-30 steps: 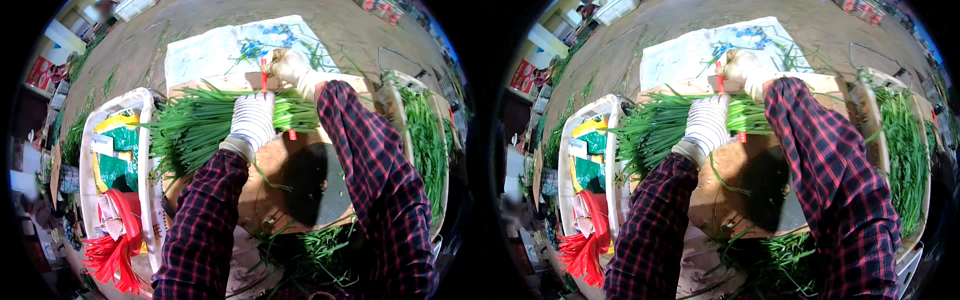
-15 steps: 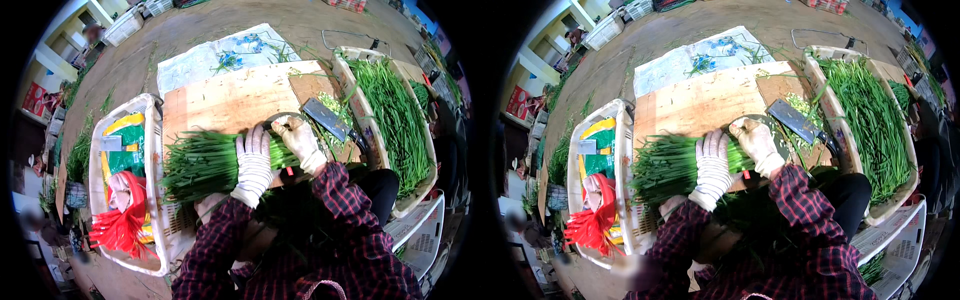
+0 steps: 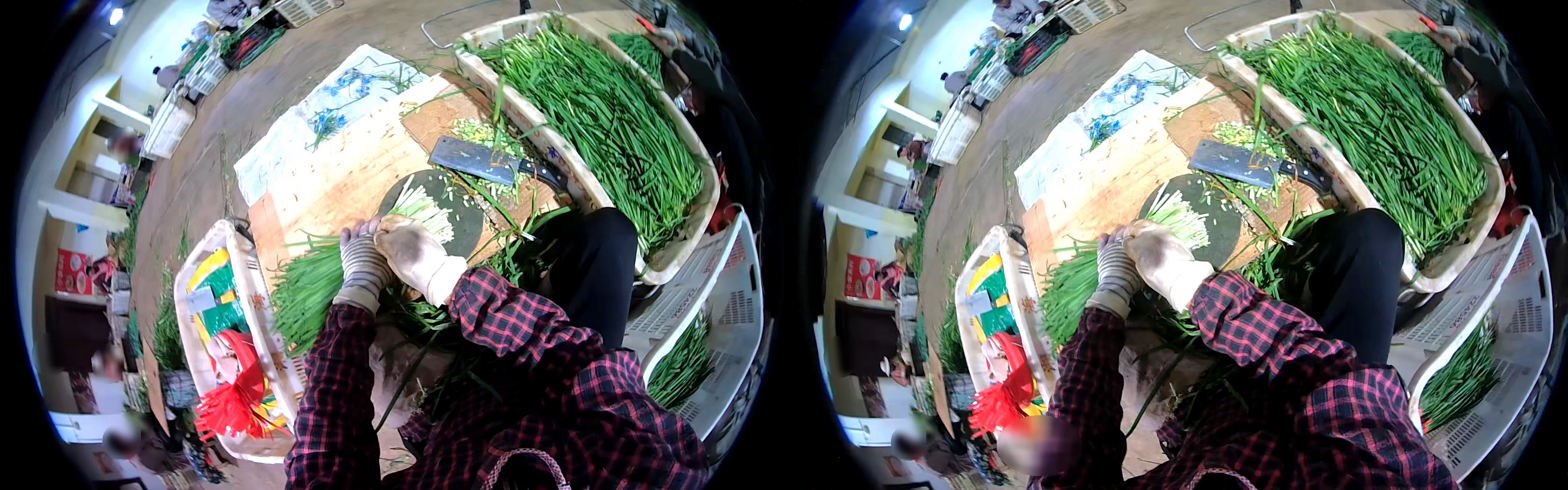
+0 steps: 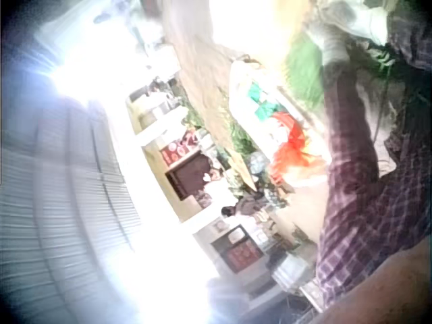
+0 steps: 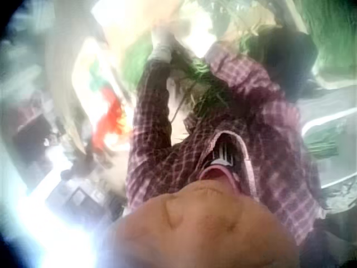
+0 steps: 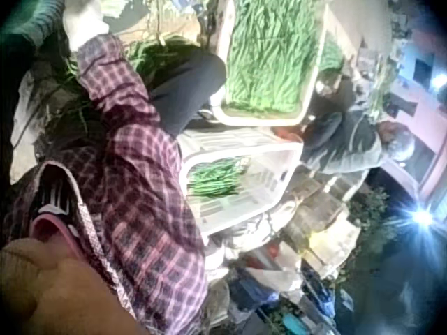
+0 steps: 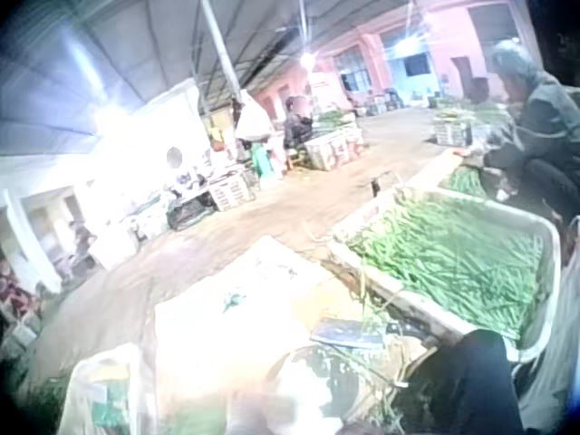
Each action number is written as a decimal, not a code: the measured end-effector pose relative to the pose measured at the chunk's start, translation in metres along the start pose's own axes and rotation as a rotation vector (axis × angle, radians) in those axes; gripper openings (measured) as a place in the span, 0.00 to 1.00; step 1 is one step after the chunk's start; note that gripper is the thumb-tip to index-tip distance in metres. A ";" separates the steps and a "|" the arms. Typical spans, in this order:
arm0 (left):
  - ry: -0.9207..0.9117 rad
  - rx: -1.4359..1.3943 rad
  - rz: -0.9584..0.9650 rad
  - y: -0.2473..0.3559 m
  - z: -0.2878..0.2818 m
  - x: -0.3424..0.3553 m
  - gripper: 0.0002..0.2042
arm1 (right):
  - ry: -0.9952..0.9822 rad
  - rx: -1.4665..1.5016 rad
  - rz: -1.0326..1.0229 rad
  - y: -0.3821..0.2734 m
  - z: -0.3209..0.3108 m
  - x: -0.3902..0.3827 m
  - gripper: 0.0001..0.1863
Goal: The person bundles and trims green onions by hand and with a knife, before tying a bundle with a red strap and placing it into a basket.
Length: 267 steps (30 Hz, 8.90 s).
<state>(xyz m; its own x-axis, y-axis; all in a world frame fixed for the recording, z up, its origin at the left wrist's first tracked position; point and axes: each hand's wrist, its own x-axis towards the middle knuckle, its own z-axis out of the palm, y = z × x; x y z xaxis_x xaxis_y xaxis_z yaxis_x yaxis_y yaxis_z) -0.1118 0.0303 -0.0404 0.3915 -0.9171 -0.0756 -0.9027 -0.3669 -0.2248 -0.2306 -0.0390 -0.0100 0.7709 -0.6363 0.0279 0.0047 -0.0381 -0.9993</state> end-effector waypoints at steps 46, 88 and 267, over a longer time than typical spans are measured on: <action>0.076 -0.904 -0.474 -0.016 -0.004 0.013 0.15 | -0.310 -0.834 -0.263 0.015 -0.027 0.059 0.14; 0.403 -0.241 0.263 -0.033 -0.034 -0.001 0.09 | -0.738 -0.887 0.013 0.015 -0.012 0.154 0.11; -0.201 -2.841 -0.310 0.126 -0.039 -0.075 0.33 | -0.203 1.245 0.717 0.035 -0.089 -0.166 0.30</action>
<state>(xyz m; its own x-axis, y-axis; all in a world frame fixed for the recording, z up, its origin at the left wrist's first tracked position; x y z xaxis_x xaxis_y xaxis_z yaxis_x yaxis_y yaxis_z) -0.2619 0.0471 -0.0251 0.3234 -0.8904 -0.3202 0.8789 0.1572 0.4504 -0.4145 -0.0032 -0.0474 0.9199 -0.1083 -0.3768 0.0444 0.9837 -0.1742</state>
